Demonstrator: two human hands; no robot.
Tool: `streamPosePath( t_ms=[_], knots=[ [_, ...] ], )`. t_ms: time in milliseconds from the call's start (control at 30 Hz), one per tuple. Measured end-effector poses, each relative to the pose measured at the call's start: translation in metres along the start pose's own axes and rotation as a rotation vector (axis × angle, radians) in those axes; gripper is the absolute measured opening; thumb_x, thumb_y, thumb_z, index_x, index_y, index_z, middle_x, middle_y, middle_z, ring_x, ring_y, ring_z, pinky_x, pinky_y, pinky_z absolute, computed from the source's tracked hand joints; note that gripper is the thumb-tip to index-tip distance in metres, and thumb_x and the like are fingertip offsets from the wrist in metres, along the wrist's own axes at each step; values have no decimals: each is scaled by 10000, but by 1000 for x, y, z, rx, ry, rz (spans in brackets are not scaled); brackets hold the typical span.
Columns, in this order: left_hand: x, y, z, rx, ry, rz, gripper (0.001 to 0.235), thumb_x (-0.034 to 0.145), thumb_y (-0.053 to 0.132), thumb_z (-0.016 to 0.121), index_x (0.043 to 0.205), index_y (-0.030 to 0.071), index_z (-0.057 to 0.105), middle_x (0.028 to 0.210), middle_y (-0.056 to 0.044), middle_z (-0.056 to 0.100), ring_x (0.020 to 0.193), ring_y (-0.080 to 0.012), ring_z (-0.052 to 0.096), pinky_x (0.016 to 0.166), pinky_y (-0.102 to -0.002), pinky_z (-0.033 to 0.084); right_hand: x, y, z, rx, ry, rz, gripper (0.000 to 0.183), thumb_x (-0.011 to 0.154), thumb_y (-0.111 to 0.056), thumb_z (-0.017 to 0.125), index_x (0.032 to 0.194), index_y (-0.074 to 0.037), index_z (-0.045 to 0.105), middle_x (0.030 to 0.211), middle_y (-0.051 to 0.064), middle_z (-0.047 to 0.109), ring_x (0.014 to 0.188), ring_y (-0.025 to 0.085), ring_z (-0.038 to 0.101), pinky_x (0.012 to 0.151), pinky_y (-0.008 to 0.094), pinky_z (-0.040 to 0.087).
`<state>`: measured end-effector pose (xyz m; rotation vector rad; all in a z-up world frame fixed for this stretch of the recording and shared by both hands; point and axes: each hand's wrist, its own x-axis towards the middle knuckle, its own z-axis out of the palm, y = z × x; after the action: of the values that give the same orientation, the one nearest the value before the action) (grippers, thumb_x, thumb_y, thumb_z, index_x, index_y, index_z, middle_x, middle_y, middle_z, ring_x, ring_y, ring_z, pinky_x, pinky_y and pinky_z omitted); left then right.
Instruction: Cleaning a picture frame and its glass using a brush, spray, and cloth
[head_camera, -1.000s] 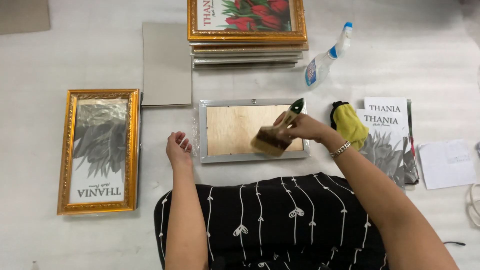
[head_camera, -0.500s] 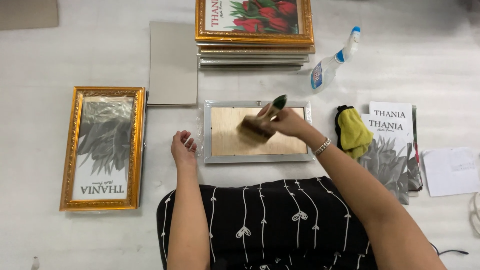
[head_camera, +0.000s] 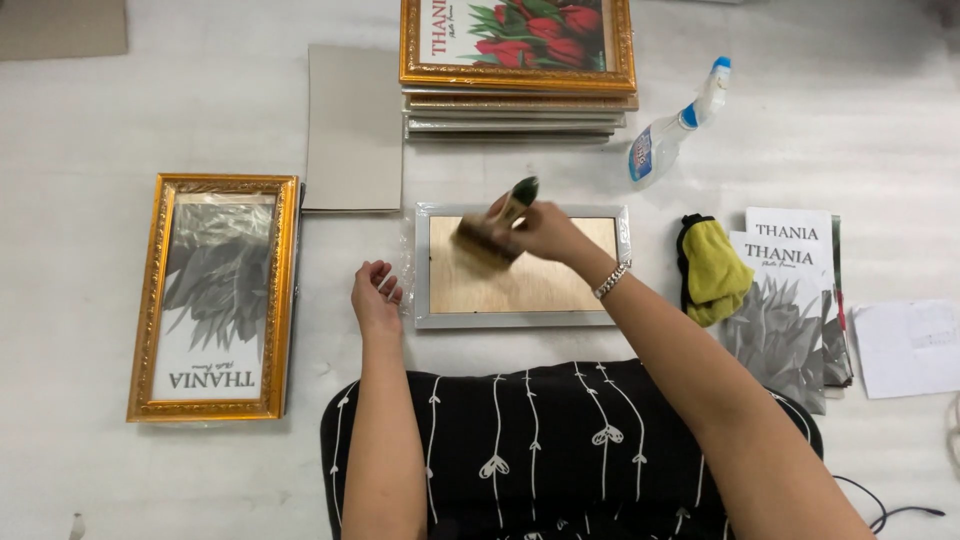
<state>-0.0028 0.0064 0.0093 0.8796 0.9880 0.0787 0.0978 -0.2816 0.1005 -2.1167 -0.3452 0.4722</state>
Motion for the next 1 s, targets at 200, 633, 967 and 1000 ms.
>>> streamPosePath(
  t_ms=[200,633,967,1000],
  knots=[
    [-1,-1,0,2,-6,-6,263,924,444,594,1006,208,675,947,47,691,753,-108,610,653,-244,509,14,7,31,66,-256,96,442,775,-287,828,1182,-139,737,1040,213,754,1012,379,727,826,457,634],
    [-7,3,2,3,-3,-11,256,917,448,588,992,214,662,942,51,685,754,-112,605,655,-240,496,20,-25,55,145,-454,197,468,812,-264,812,1235,-99,697,1073,194,749,953,324,741,734,406,660],
    [6,-5,-1,46,-3,-12,257,932,445,590,994,211,678,942,40,693,742,-115,620,646,-261,512,-31,-2,-24,-401,359,-147,341,929,-241,765,1247,-324,673,1082,69,660,1006,353,686,807,446,594],
    [4,-5,-2,54,0,-7,264,937,444,587,1003,206,678,947,36,694,742,-115,621,649,-265,514,-52,4,-37,-524,314,-228,345,917,-165,779,1216,-325,717,1087,49,663,1039,321,670,831,400,582]
  ],
)
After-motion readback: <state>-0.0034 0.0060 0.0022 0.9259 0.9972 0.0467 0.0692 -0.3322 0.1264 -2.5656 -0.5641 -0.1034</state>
